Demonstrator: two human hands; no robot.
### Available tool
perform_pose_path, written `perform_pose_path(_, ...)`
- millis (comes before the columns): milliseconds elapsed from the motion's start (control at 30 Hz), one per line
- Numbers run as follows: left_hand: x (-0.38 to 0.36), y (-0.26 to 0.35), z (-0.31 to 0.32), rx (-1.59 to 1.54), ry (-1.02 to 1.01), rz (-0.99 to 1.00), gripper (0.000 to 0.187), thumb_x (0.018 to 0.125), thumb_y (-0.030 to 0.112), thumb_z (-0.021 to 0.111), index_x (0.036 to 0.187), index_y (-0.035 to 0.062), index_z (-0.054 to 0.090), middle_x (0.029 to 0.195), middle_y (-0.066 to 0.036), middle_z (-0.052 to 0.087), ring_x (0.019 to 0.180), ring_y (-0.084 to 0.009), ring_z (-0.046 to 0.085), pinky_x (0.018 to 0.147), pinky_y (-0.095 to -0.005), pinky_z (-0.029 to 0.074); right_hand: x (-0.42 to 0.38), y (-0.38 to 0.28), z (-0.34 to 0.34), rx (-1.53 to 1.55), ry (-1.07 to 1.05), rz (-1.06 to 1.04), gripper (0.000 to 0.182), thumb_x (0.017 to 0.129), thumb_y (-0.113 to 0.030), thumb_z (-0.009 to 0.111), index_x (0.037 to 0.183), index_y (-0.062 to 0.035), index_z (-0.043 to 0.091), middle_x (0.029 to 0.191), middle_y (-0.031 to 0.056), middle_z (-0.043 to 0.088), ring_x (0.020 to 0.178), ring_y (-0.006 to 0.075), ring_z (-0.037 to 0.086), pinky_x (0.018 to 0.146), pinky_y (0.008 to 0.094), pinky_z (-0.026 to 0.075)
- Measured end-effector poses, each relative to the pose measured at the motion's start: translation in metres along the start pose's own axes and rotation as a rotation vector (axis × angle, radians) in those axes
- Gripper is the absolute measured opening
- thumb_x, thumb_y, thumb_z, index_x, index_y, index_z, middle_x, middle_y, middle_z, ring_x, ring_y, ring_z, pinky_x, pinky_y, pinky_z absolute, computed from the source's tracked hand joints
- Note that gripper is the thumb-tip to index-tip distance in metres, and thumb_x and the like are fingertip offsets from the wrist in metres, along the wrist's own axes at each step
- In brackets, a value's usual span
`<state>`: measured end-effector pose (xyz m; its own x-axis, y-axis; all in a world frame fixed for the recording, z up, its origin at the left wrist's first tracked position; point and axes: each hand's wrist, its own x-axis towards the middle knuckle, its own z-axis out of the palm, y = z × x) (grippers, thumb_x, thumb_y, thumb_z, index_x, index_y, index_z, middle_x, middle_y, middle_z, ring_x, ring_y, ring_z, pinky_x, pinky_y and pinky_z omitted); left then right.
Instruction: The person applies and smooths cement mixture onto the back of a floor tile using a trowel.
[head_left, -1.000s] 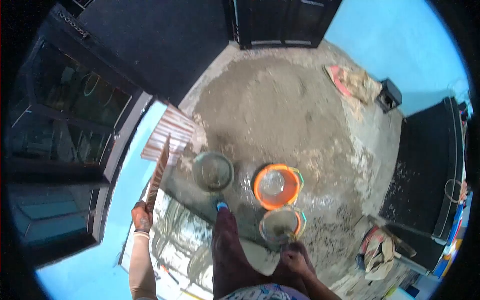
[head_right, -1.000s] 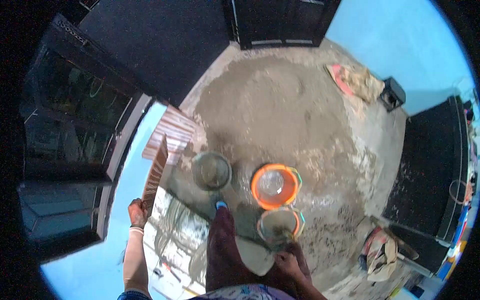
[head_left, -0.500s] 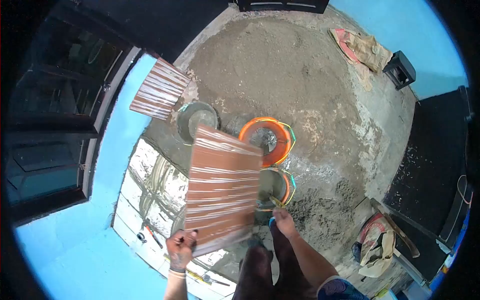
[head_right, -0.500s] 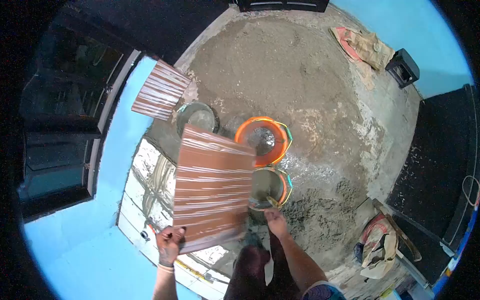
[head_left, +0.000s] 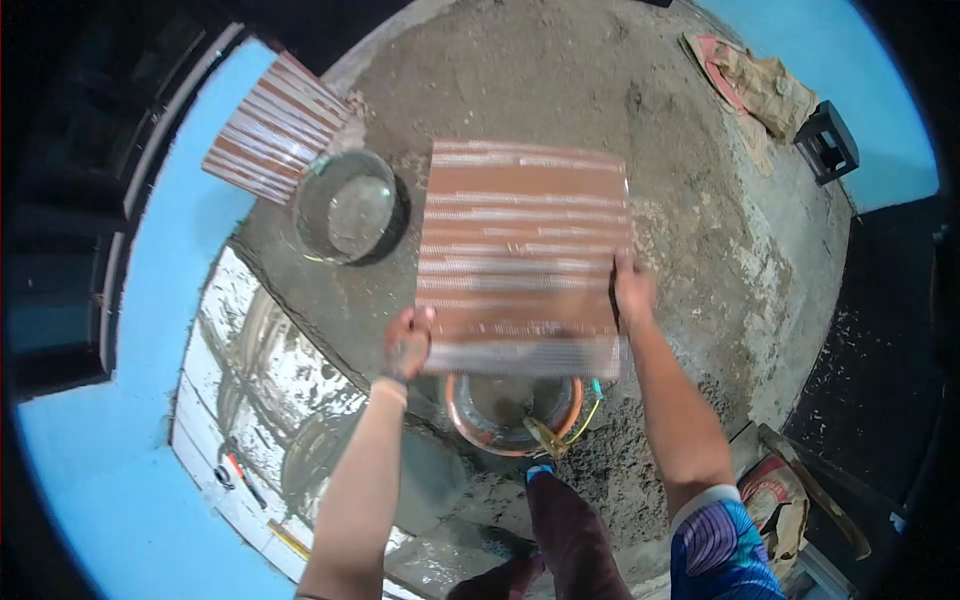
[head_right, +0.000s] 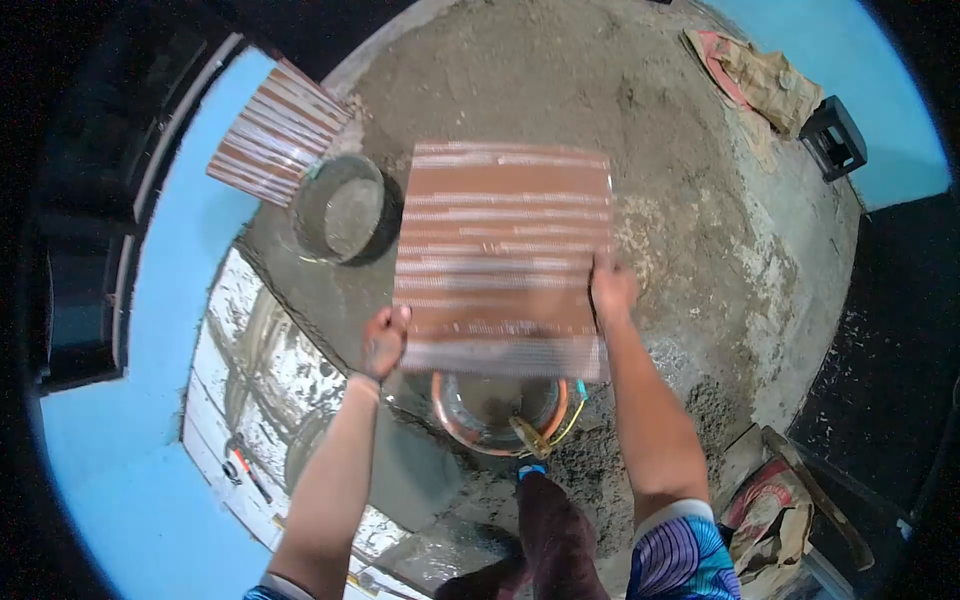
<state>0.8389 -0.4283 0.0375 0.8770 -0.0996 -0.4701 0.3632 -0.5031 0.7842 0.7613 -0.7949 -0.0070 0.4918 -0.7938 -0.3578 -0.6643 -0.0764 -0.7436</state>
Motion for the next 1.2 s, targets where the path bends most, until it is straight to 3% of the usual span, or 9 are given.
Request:
perform_pose_path(133, 0.068, -0.063, 0.040, 0.111, -0.039, -0.039, 0.037, 0.098, 0.037, 0.062, 0.095, 0.0017, 0.072, 0.085, -0.008, 0.070, 0.076, -0.0107, 0.058, 0.073, -0.0289, 0.049, 0.050, -0.003, 0.037, -0.225, 0.074, -0.043, 0.066, 0.092, -0.051, 0.060, 0.104, 0.0127, 0.070, 0.105, 0.0341, 0.068, 0.104, 0.0451, 0.067, 0.092, 0.0467, 0.050)
perform_pose_path(200, 0.063, -0.082, 0.053, 0.049, -0.099, -0.089, 0.038, 0.098, 0.039, 0.062, 0.096, 0.0019, 0.073, 0.088, -0.008, 0.072, 0.079, -0.0113, 0.060, 0.074, -0.0291, 0.050, 0.080, 0.011, 0.044, -0.284, 0.032, -0.039, 0.068, 0.091, -0.055, 0.062, 0.109, 0.0097, 0.070, 0.107, 0.0312, 0.070, 0.106, 0.0405, 0.068, 0.093, 0.0435, 0.049)
perform_pose_path(300, 0.031, -0.086, 0.071, -0.058, -0.250, -0.162, 0.042, 0.098, 0.042, 0.064, 0.098, 0.0008, 0.072, 0.091, -0.010, 0.073, 0.081, -0.0149, 0.064, 0.074, -0.0305, 0.051, 0.102, -0.010, 0.034, -0.375, 0.032, -0.230, 0.077, 0.091, -0.065, 0.055, 0.098, 0.0090, 0.073, 0.098, 0.0351, 0.068, 0.101, 0.0467, 0.067, 0.090, 0.0474, 0.051)
perform_pose_path(433, -0.035, -0.127, 0.136, -1.043, -0.542, -0.268, 0.041, 0.096, 0.025, 0.067, 0.129, 0.0034, 0.054, 0.129, -0.013, 0.061, 0.112, -0.0302, 0.065, 0.091, -0.0469, 0.058, 0.124, -0.074, 0.023, -0.481, -0.050, -0.427, 0.076, 0.090, -0.068, 0.055, 0.102, 0.0046, 0.073, 0.099, 0.0311, 0.070, 0.101, 0.0452, 0.067, 0.089, 0.0464, 0.051)
perform_pose_path(500, -0.055, -0.061, 0.156, -0.832, -0.503, -0.560, 0.045, 0.095, 0.025, 0.068, 0.130, 0.0005, 0.052, 0.125, -0.014, 0.062, 0.113, -0.0301, 0.064, 0.094, -0.0445, 0.057, 0.132, -0.097, 0.032, -0.535, -0.095, -0.458, 0.074, 0.090, -0.067, 0.055, 0.104, 0.0027, 0.073, 0.100, 0.0302, 0.070, 0.102, 0.0444, 0.068, 0.090, 0.0456, 0.051)
perform_pose_path(667, -0.066, -0.051, 0.204, -0.908, -0.594, -0.736, 0.036, 0.096, 0.025, 0.068, 0.118, 0.0002, 0.053, 0.127, -0.014, 0.058, 0.121, -0.0277, 0.060, 0.100, -0.0421, 0.053, 0.154, -0.113, 0.074, -0.719, -0.144, -0.663, 0.070, 0.089, -0.066, 0.058, 0.110, -0.0010, 0.074, 0.105, 0.0282, 0.071, 0.103, 0.0423, 0.068, 0.093, 0.0457, 0.051)
perform_pose_path(967, -0.068, -0.055, 0.201, -0.760, -0.831, -0.617, 0.036, 0.098, 0.027, 0.065, 0.121, 0.0016, 0.053, 0.115, -0.012, 0.063, 0.112, -0.0219, 0.065, 0.095, -0.0338, 0.054, 0.147, -0.094, 0.116, -0.809, -0.379, -0.683, 0.055, 0.093, -0.051, 0.062, 0.117, -0.0015, 0.065, 0.112, 0.0272, 0.068, 0.111, 0.0407, 0.065, 0.096, 0.0476, 0.050)
perform_pose_path(1033, -0.076, -0.050, 0.188, -0.824, -0.776, -0.607, 0.042, 0.099, 0.028, 0.065, 0.127, -0.0014, 0.052, 0.119, -0.013, 0.063, 0.114, -0.0217, 0.065, 0.095, -0.0336, 0.053, 0.144, -0.091, 0.117, -0.846, -0.384, -0.628, 0.056, 0.093, -0.050, 0.063, 0.125, -0.0037, 0.062, 0.118, 0.0262, 0.067, 0.114, 0.0406, 0.063, 0.097, 0.0474, 0.049)
perform_pose_path(1200, -0.109, -0.064, 0.137, -0.840, -0.429, -0.538, 0.058, 0.096, 0.024, 0.068, 0.137, -0.0103, 0.046, 0.127, -0.019, 0.063, 0.111, -0.0239, 0.066, 0.092, -0.0349, 0.054, 0.118, -0.079, 0.115, -0.831, -0.274, -0.793, 0.065, 0.091, -0.048, 0.065, 0.142, -0.0097, 0.052, 0.139, 0.0265, 0.054, 0.128, 0.0433, 0.052, 0.110, 0.0501, 0.038)
